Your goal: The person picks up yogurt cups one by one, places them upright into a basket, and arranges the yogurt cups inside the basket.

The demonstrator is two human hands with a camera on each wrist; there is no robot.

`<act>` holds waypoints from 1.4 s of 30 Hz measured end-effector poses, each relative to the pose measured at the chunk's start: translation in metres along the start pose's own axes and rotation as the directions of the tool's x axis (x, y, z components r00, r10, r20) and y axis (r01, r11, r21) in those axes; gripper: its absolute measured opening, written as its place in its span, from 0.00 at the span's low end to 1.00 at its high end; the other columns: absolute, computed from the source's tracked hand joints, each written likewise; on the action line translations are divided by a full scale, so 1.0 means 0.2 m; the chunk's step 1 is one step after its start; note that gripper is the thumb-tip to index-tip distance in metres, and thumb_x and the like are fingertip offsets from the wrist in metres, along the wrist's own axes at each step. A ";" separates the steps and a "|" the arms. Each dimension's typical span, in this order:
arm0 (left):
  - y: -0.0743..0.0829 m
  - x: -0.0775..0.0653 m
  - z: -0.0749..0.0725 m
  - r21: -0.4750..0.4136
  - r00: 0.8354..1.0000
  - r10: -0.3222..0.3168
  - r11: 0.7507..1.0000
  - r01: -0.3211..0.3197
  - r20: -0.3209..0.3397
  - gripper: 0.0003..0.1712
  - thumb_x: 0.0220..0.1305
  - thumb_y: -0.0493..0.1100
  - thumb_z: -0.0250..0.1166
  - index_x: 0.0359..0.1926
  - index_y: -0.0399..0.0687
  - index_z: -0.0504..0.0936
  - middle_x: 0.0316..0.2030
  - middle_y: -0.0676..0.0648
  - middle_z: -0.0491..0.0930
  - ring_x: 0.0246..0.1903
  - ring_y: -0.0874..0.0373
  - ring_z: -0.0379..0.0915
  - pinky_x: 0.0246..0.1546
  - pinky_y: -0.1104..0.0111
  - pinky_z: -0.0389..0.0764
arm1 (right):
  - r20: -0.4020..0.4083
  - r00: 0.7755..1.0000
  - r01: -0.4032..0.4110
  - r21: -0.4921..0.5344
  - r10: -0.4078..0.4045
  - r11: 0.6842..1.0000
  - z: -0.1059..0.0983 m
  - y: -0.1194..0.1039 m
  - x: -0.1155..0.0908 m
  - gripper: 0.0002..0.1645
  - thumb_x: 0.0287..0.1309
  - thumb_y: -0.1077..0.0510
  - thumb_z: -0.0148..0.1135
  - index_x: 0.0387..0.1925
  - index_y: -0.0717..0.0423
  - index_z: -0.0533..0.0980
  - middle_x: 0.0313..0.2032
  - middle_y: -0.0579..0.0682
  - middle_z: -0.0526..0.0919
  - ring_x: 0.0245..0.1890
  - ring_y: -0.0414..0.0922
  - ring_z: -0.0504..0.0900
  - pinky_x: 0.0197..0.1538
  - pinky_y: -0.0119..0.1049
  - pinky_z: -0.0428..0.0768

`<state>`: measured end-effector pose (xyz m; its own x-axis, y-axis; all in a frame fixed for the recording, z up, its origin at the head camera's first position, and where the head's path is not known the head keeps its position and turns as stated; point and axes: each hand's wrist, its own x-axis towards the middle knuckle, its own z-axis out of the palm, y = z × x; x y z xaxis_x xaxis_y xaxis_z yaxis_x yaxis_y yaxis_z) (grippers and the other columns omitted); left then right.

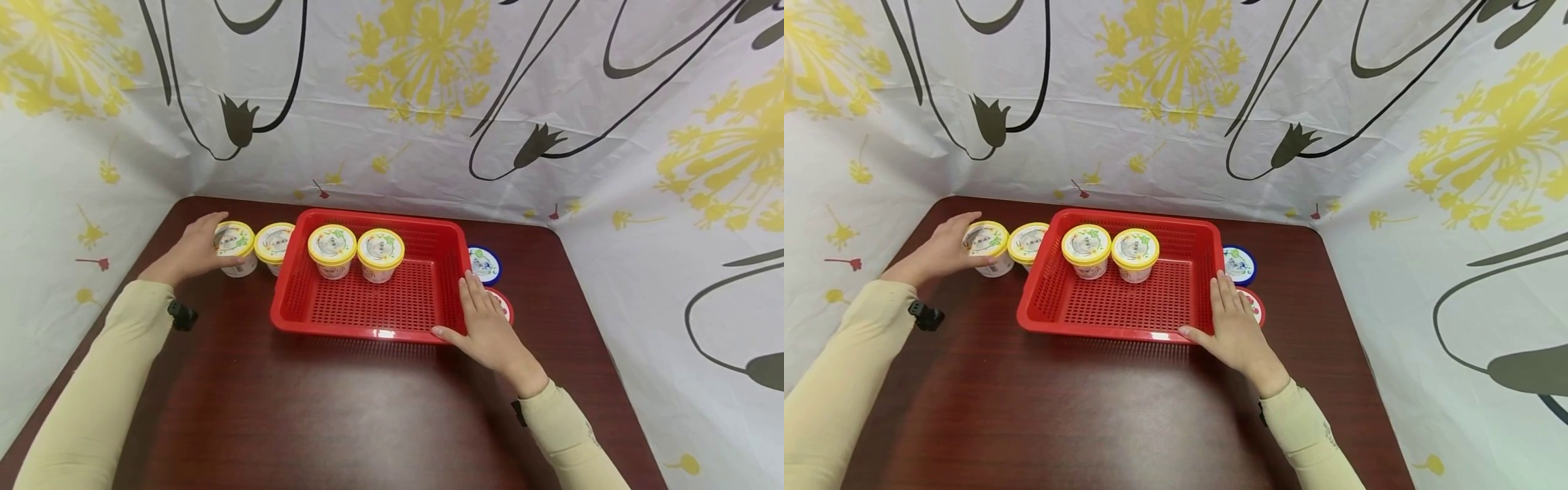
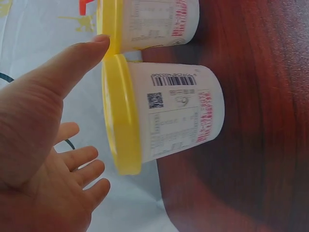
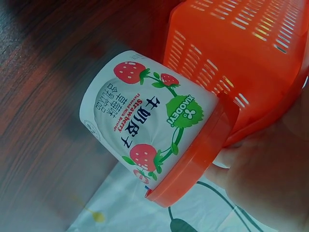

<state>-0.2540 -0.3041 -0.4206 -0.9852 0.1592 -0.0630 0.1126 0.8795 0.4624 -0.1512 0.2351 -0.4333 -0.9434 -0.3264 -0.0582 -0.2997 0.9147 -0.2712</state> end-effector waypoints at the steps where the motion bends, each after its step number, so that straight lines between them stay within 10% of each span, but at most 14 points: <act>1: 0.00 0.00 0.00 0.002 1.000 -0.002 1.000 0.002 0.002 0.64 0.53 0.53 0.75 0.76 0.30 0.43 0.72 0.22 0.47 0.71 0.24 0.42 0.69 0.33 0.49 | -0.001 1.000 0.000 0.002 0.000 1.000 0.00 0.00 0.00 0.66 0.57 0.21 0.50 0.78 0.58 0.39 0.80 0.54 0.35 0.80 0.57 0.37 0.76 0.66 0.47; 11: -0.01 -0.01 0.04 -0.004 0.998 -0.067 0.998 0.068 0.014 0.69 0.56 0.58 0.72 0.76 0.31 0.33 0.75 0.23 0.38 0.74 0.25 0.38 0.70 0.33 0.49 | -0.012 1.000 -0.002 0.003 0.002 1.000 0.00 -0.01 0.00 0.66 0.57 0.21 0.50 0.78 0.59 0.40 0.80 0.55 0.36 0.80 0.58 0.38 0.76 0.66 0.48; 21: -0.03 -0.01 0.07 0.004 0.997 -0.066 0.998 0.066 -0.037 0.66 0.59 0.56 0.70 0.76 0.30 0.35 0.69 0.21 0.52 0.65 0.25 0.54 0.64 0.32 0.61 | -0.007 1.000 0.000 0.005 0.000 1.000 0.00 -0.01 0.00 0.66 0.56 0.21 0.51 0.78 0.59 0.40 0.80 0.55 0.36 0.80 0.58 0.38 0.76 0.66 0.48; 42: -0.04 -0.04 0.03 0.029 0.989 -0.128 0.991 0.130 -0.069 0.67 0.55 0.60 0.71 0.76 0.29 0.39 0.66 0.20 0.57 0.63 0.21 0.51 0.61 0.30 0.61 | -0.007 1.000 -0.001 0.003 0.001 1.000 0.00 -0.01 -0.01 0.67 0.56 0.22 0.52 0.78 0.59 0.40 0.80 0.56 0.36 0.80 0.58 0.38 0.76 0.65 0.48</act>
<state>-0.2458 -0.3101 -0.4290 -0.9981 0.0142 -0.0599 -0.0125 0.9056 0.4240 -0.1494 0.2334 -0.4320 -0.9446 -0.3240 -0.0520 -0.2984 0.9142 -0.2743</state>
